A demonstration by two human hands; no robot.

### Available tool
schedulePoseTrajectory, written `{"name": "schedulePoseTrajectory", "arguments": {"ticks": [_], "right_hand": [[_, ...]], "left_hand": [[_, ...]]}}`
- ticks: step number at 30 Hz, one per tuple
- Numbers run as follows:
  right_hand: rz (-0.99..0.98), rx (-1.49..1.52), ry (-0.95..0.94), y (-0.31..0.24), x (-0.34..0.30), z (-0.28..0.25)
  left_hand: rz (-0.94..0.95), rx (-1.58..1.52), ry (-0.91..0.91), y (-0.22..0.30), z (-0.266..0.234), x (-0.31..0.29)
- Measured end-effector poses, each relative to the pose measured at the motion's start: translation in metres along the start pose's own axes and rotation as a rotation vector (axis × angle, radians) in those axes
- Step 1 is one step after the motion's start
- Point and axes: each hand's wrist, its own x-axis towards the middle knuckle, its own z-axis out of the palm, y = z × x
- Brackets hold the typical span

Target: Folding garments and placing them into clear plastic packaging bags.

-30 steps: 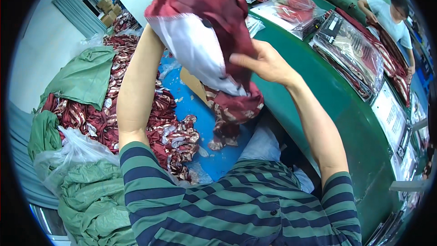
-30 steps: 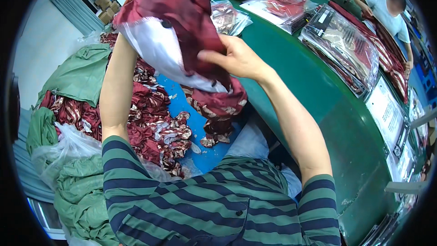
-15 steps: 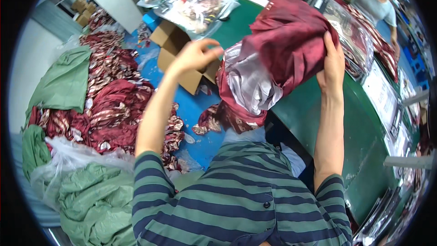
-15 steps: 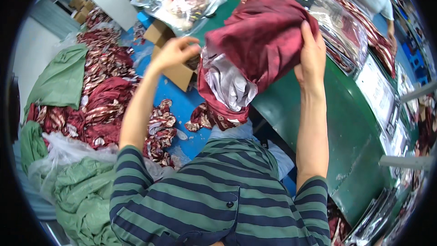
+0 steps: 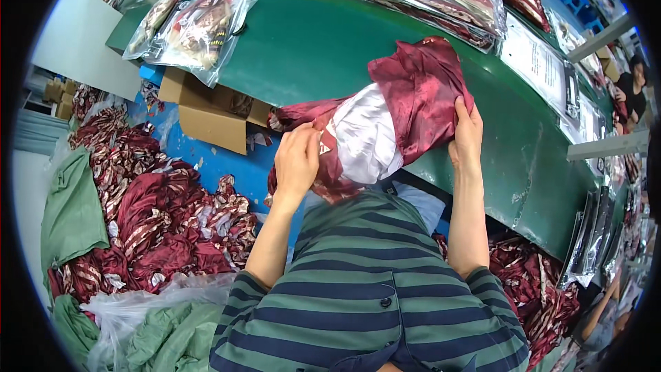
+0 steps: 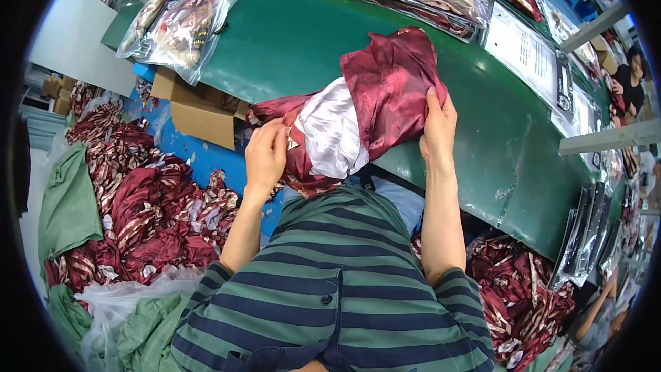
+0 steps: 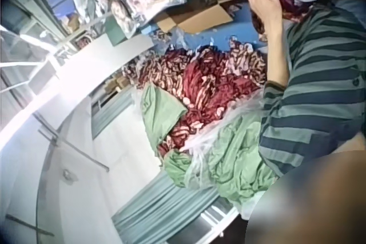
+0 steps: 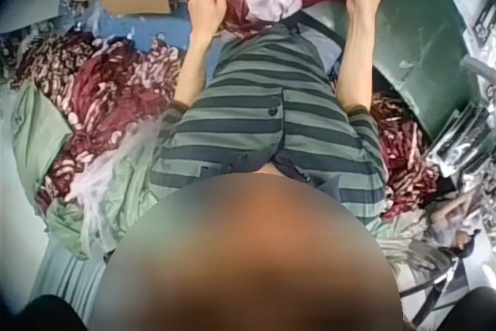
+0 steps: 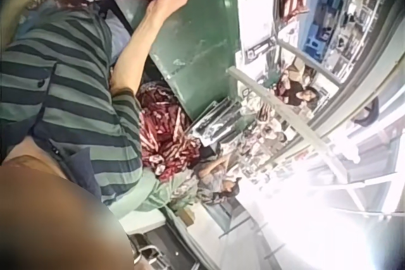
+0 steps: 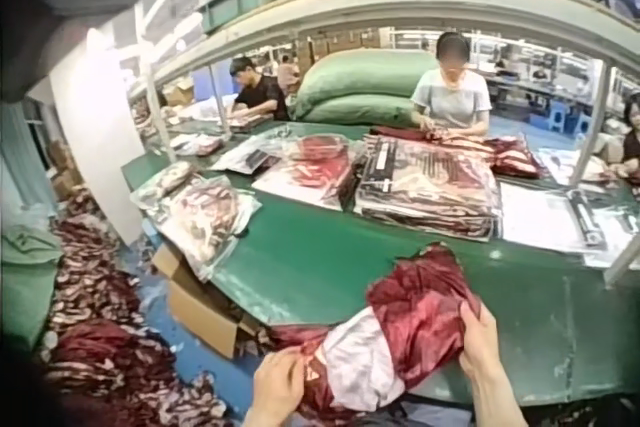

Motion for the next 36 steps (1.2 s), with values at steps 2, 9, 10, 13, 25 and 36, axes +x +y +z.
{"name": "schedulePoseTrajectory", "arguments": {"ticks": [2, 9, 10, 13, 25, 36], "right_hand": [[-0.008, -0.018, -0.014, 0.002, -0.003, -0.004], [-0.137, -0.275, -0.011, -0.003, -0.013, -0.048], [-0.092, -0.473, -0.017, -0.01, -0.023, -0.051], [-0.095, -0.86, 0.011, -0.022, -0.051, -0.06], [-0.898, -0.984, -0.786, 0.021, 0.024, 0.05], [-0.887, -0.594, -0.395, -0.007, 0.028, 0.051]], "left_hand": [[-0.132, -0.055, 0.003, -0.008, -0.01, -0.002], [-0.271, 0.128, -0.306, 0.031, -0.021, 0.019], [0.009, 0.197, -0.167, 0.013, 0.003, 0.003], [0.299, 0.08, 0.075, -0.036, 0.021, -0.003], [-0.396, -0.892, -0.39, -0.011, -0.053, 0.111], [-0.436, -1.22, -0.37, -0.043, -0.065, 0.195]]}}
